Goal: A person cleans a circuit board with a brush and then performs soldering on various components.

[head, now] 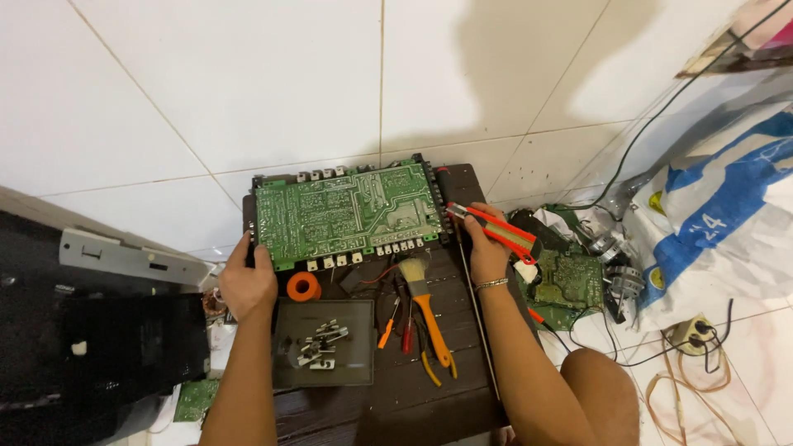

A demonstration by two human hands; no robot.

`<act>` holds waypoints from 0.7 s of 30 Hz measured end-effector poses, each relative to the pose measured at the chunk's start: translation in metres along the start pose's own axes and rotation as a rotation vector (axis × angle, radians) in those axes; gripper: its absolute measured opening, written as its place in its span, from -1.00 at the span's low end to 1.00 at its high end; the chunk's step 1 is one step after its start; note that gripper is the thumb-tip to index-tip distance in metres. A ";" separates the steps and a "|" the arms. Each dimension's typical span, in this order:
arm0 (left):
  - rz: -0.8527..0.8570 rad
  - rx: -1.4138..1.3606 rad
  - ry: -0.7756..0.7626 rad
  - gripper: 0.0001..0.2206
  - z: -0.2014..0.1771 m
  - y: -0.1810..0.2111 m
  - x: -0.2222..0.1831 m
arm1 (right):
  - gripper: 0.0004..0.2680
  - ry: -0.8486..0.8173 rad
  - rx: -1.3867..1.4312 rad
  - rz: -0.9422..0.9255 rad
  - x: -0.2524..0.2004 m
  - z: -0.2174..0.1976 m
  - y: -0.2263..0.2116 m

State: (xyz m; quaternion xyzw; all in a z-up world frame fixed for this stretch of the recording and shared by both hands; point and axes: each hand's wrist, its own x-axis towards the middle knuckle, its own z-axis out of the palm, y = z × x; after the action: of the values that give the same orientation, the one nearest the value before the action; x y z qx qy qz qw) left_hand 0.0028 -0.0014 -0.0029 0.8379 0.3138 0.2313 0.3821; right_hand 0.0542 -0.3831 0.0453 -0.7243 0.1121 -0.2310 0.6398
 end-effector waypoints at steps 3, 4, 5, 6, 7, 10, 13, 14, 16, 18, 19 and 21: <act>0.004 -0.003 0.002 -0.60 -0.003 0.005 -0.002 | -0.79 -0.027 -0.114 -0.059 -0.001 0.001 -0.002; 0.003 -0.001 0.001 -0.60 -0.003 0.004 -0.001 | -0.79 -0.028 -0.114 -0.057 -0.002 0.002 -0.001; 0.002 -0.002 0.006 -0.60 -0.003 0.004 -0.002 | -0.78 -0.041 -0.151 -0.076 -0.003 0.001 0.000; 0.002 -0.003 0.010 -0.60 -0.003 0.003 -0.002 | -0.76 -0.054 -0.188 -0.094 -0.004 0.001 0.000; 0.001 -0.004 0.009 -0.60 -0.003 0.004 -0.002 | -0.76 -0.054 -0.190 -0.094 -0.006 0.000 0.005; -0.003 -0.003 -0.007 -0.59 -0.006 0.006 -0.004 | -0.80 -0.076 -0.089 -0.102 -0.007 -0.003 0.018; 0.003 -0.032 -0.006 -0.60 -0.009 0.010 -0.006 | -0.80 -0.093 -0.134 -0.182 -0.006 -0.004 0.020; -0.004 -0.026 -0.011 -0.60 -0.009 0.010 -0.006 | -0.80 -0.111 -0.133 -0.201 -0.009 -0.003 0.016; -0.010 -0.022 -0.014 -0.59 -0.009 0.011 -0.005 | -0.80 -0.128 -0.130 -0.222 -0.011 0.000 0.012; -0.014 -0.027 -0.016 -0.59 -0.008 0.011 -0.005 | -0.80 -0.134 -0.130 -0.234 -0.011 0.000 0.011; -0.016 -0.026 -0.017 -0.59 -0.008 0.011 -0.005 | -0.80 -0.136 -0.131 -0.233 -0.011 0.000 0.012; -0.021 -0.010 -0.019 -0.59 -0.009 0.011 -0.005 | -0.80 -0.172 -0.141 -0.212 -0.009 0.000 0.014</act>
State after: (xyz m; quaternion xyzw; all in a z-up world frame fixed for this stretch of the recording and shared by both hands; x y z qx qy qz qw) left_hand -0.0027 -0.0059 0.0100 0.8347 0.3179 0.2210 0.3918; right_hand 0.0478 -0.3808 0.0302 -0.7922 -0.0044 -0.2261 0.5668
